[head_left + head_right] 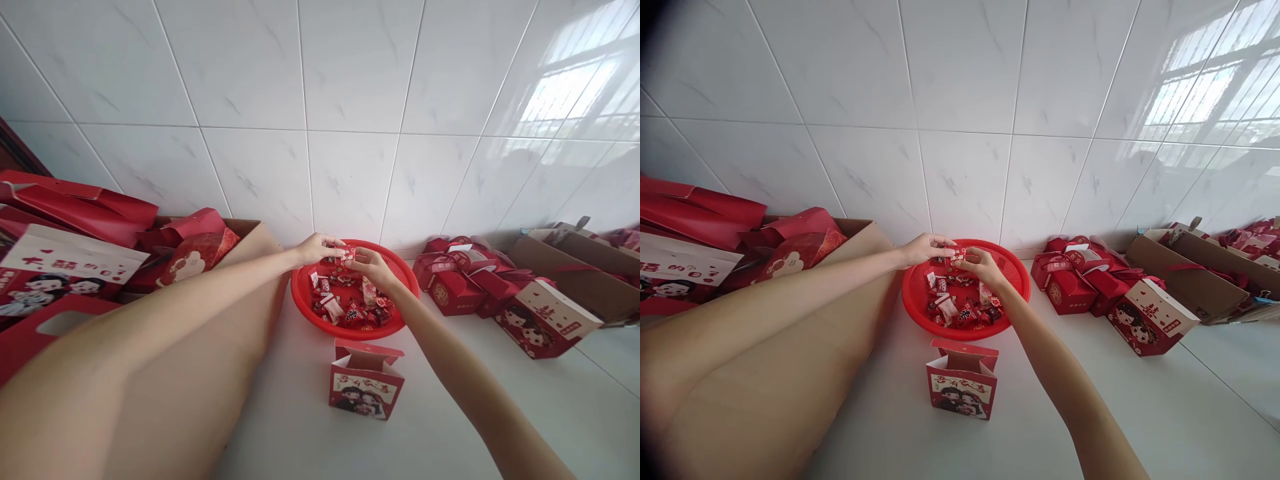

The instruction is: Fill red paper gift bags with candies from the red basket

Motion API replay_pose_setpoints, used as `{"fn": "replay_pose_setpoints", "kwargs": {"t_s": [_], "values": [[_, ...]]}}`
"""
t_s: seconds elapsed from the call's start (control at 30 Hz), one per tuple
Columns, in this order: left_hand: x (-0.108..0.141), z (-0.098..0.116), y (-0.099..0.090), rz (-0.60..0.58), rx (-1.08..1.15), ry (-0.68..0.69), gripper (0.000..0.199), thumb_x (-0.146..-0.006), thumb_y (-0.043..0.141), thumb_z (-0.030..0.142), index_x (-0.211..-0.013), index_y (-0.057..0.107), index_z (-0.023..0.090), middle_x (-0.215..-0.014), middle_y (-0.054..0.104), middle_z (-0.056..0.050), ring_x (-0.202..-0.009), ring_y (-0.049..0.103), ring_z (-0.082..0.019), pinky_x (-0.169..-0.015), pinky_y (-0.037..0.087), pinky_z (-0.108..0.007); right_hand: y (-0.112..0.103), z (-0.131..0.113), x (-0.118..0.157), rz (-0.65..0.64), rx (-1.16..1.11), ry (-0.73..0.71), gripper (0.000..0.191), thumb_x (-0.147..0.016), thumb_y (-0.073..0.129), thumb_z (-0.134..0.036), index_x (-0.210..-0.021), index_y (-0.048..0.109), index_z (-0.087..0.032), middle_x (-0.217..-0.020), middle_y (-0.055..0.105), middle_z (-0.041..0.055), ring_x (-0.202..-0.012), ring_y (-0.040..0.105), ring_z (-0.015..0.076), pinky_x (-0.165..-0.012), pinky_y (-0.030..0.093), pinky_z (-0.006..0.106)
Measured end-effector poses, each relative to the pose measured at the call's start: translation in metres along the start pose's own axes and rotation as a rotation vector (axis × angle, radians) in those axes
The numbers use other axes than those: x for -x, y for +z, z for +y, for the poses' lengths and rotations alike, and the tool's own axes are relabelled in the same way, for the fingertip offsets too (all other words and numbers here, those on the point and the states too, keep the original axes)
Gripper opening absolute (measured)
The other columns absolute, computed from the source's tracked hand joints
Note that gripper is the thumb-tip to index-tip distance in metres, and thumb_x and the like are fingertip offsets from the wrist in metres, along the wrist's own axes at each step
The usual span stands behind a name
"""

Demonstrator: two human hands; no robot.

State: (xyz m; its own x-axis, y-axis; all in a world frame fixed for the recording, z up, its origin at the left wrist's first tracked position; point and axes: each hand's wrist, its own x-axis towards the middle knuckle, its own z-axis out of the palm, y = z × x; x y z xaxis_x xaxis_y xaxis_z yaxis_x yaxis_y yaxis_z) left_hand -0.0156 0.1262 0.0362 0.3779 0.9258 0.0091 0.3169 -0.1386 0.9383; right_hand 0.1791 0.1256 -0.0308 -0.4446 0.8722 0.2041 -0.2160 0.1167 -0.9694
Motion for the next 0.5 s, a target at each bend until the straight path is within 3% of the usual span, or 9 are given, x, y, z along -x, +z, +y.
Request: {"fn": "replay_pose_setpoints", "kwargs": {"t_s": [0.2,0.33,0.43,0.5], "values": [[-0.0057,-0.0032,-0.0024,0.037,-0.005,-0.070,0.028,-0.073,0.067,0.024,-0.098,0.076,0.016,-0.102,0.075,-0.006,-0.088,0.066,-0.020,-0.080,0.054,-0.031,0.0005,-0.0007,-0.0010,0.060,0.006,-0.008,0.037,-0.063,0.085,-0.039,-0.092,0.073,-0.020,-0.087,0.074,0.0028,-0.078,0.068,0.0176,-0.073,0.055,0.031],[-0.0039,-0.0014,-0.0009,0.024,-0.006,-0.076,0.049,-0.065,0.063,0.008,-0.112,0.071,0.017,-0.117,0.071,-0.007,-0.089,0.066,-0.018,-0.080,0.054,-0.030,0.0017,-0.0035,0.0001,0.113,-0.019,0.006,0.036,-0.061,0.085,-0.036,-0.090,0.074,-0.020,-0.087,0.074,0.0026,-0.078,0.067,0.0178,-0.071,0.053,0.030],[-0.0016,0.0005,0.0003,0.020,-0.008,-0.075,0.051,-0.066,0.061,0.007,-0.116,0.068,0.017,-0.121,0.069,-0.008,-0.093,0.066,-0.019,-0.078,0.054,-0.029,0.0023,-0.0039,0.0004,0.115,0.006,0.008,0.034,-0.060,0.085,-0.035,-0.087,0.073,-0.019,-0.086,0.073,0.0021,-0.077,0.066,0.0170,-0.070,0.053,0.029],[-0.0008,0.0013,0.0005,0.021,-0.020,-0.085,0.044,-0.069,0.062,0.012,-0.113,0.068,0.016,-0.111,0.071,-0.008,-0.093,0.066,-0.020,-0.077,0.054,-0.029,0.0028,-0.0034,0.0007,0.089,0.040,-0.003,0.033,-0.061,0.085,-0.035,-0.087,0.072,-0.019,-0.086,0.072,0.0016,-0.076,0.065,0.0162,-0.069,0.053,0.029]]}}
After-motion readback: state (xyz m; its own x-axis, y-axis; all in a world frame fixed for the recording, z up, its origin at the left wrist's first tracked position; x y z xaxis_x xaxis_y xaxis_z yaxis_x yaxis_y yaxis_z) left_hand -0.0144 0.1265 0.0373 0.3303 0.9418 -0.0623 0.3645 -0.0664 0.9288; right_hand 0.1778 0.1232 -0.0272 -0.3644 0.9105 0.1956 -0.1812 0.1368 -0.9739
